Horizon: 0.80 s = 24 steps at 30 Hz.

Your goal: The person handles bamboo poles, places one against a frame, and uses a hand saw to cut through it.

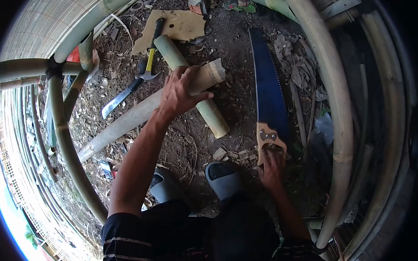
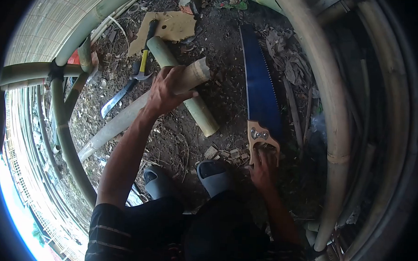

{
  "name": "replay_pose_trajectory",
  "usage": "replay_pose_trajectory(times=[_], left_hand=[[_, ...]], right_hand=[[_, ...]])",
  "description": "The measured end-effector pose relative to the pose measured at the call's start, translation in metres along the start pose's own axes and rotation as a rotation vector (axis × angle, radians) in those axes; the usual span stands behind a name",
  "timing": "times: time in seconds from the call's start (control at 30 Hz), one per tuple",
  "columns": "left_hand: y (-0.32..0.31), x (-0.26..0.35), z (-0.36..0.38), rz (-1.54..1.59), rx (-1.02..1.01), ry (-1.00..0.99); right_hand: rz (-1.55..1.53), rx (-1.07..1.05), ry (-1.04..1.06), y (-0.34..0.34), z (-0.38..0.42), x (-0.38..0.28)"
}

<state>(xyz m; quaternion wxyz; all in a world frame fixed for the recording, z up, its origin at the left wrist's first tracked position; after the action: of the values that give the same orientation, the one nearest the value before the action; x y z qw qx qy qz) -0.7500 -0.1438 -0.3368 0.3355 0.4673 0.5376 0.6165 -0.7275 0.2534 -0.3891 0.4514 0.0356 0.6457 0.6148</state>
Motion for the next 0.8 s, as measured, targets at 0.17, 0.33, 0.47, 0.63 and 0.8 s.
replay_pose_trajectory(times=[0.17, 0.33, 0.47, 0.63, 0.8], left_hand=[[-0.023, 0.011, -0.027, 0.077, -0.048, 0.058], [-0.031, 0.017, -0.038, -0.008, -0.162, 0.109], [-0.03, 0.02, -0.041, 0.001, -0.101, 0.091], [-0.02, 0.012, -0.045, 0.062, -0.109, 0.153], [-0.03, 0.0, -0.042, -0.004, -0.123, 0.293]], right_hand=[[0.072, -0.103, -0.019, 0.002, -0.015, 0.009], [0.121, -0.151, 0.024, 0.01, -0.015, 0.024], [-0.172, -0.005, 0.058, 0.043, -0.015, -0.009], [-0.468, 0.43, -0.007, 0.111, 0.02, -0.039], [-0.842, 0.591, -0.035, 0.123, 0.05, -0.028]])
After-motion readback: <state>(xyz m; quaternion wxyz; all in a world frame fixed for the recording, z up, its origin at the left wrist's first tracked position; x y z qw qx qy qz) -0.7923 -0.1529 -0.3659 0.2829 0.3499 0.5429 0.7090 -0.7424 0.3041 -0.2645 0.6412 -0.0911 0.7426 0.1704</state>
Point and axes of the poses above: each hand's wrist, its own z-axis away from the middle knuckle, its own y-axis out of the back of the hand, x = y × z, the point moved 9 cm from there along -z, towards the middle knuckle, and after that the axes turned 13 degrees about -z, right-handed, at the moved point
